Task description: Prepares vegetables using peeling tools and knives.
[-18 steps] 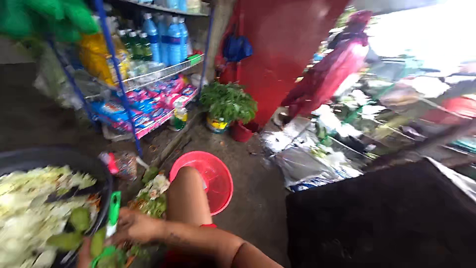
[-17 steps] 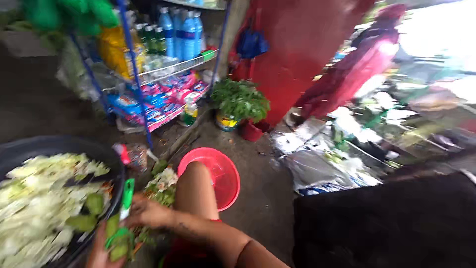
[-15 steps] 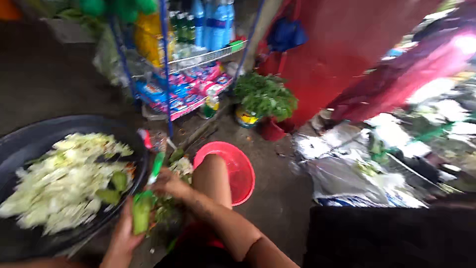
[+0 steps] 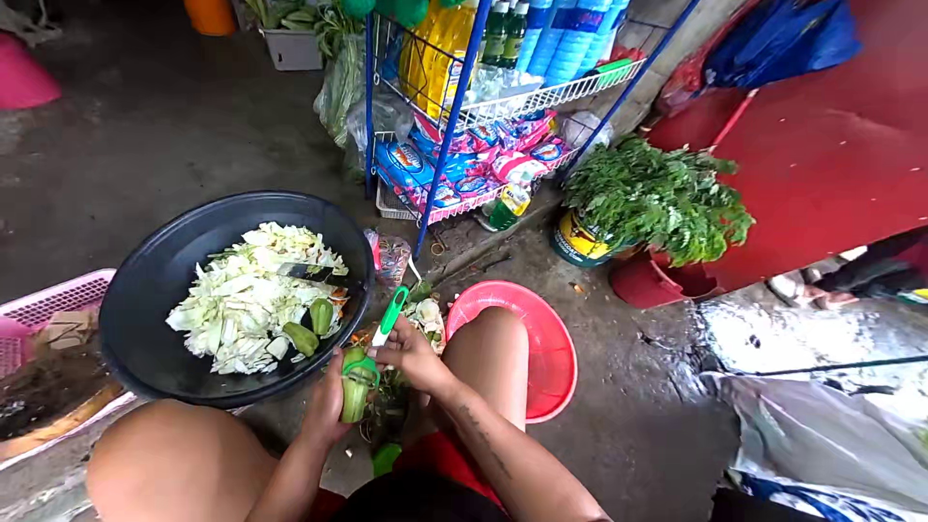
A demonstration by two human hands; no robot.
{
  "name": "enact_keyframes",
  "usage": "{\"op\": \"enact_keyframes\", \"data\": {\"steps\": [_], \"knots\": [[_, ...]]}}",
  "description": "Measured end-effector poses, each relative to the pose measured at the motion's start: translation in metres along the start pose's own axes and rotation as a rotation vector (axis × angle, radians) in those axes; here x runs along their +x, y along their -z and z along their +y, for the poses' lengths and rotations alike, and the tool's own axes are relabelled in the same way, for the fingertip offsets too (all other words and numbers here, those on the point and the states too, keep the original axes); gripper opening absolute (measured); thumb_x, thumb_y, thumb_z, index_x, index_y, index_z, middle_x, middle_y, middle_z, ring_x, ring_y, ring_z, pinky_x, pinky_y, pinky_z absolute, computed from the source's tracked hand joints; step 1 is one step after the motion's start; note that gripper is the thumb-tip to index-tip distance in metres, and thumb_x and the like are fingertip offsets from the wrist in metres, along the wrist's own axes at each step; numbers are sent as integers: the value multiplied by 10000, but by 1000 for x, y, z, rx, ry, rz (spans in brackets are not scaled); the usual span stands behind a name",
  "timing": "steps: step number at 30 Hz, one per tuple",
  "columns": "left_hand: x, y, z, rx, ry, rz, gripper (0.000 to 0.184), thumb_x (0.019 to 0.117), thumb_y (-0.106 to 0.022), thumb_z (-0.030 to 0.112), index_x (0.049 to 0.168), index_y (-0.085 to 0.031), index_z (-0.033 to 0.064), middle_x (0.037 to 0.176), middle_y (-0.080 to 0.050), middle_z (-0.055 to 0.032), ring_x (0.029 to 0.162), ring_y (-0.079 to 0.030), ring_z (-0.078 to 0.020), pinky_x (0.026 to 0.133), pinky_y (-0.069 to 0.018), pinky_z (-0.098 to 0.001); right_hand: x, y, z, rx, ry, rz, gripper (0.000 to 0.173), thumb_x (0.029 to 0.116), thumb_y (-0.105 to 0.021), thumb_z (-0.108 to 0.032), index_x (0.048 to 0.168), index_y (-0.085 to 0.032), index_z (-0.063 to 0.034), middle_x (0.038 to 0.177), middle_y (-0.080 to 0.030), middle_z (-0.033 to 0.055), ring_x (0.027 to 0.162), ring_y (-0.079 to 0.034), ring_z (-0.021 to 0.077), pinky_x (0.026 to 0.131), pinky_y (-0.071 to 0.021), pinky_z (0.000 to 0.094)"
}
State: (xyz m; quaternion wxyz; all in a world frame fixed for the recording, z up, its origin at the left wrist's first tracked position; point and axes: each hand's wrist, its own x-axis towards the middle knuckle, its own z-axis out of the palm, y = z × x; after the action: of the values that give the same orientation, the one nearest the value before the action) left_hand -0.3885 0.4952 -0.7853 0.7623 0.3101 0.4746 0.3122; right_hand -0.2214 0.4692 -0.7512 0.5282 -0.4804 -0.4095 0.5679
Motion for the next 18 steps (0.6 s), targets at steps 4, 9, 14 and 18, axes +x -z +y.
{"op": "enact_keyframes", "data": {"steps": [4, 9, 14, 18], "knots": [[-8, 1, -1, 102, -38, -122, 599, 1128, -128, 420, 1302, -579, 66, 901, -717, -124, 684, -702, -212, 575, -605, -332, 36, 39, 6, 22, 8, 260, 495, 955, -642, 22, 1392, -411, 47, 964, -685, 130, 716, -676, 157, 657, -595, 309], [-2, 10, -3, 149, -57, -158, 618, 1117, -109, 427, 1283, -573, 56, 911, -721, -127, 695, -706, -204, 588, -604, -320, 26, 46, -10, 302, -46, 185, 445, 973, -584, 45, 1369, -391, -22, 927, -666, 103, 693, -662, 154, 631, -583, 293], [-9, 9, -1, 178, 13, -235, 621, 1113, -124, 454, 1247, -584, 58, 892, -721, -117, 689, -699, -194, 596, -599, -310, 23, 38, 14, 62, -43, 205, 442, 942, -634, 21, 1341, -445, 5, 961, -698, 97, 759, -694, 141, 689, -603, 296], [-9, 18, -5, 120, -33, -344, 608, 1092, -131, 461, 1280, -554, 67, 914, -716, -129, 668, -695, -196, 589, -600, -308, 41, 64, 26, -127, -56, 362, 515, 944, -680, 12, 1398, -436, 28, 989, -682, 143, 691, -668, 163, 641, -592, 318]]}}
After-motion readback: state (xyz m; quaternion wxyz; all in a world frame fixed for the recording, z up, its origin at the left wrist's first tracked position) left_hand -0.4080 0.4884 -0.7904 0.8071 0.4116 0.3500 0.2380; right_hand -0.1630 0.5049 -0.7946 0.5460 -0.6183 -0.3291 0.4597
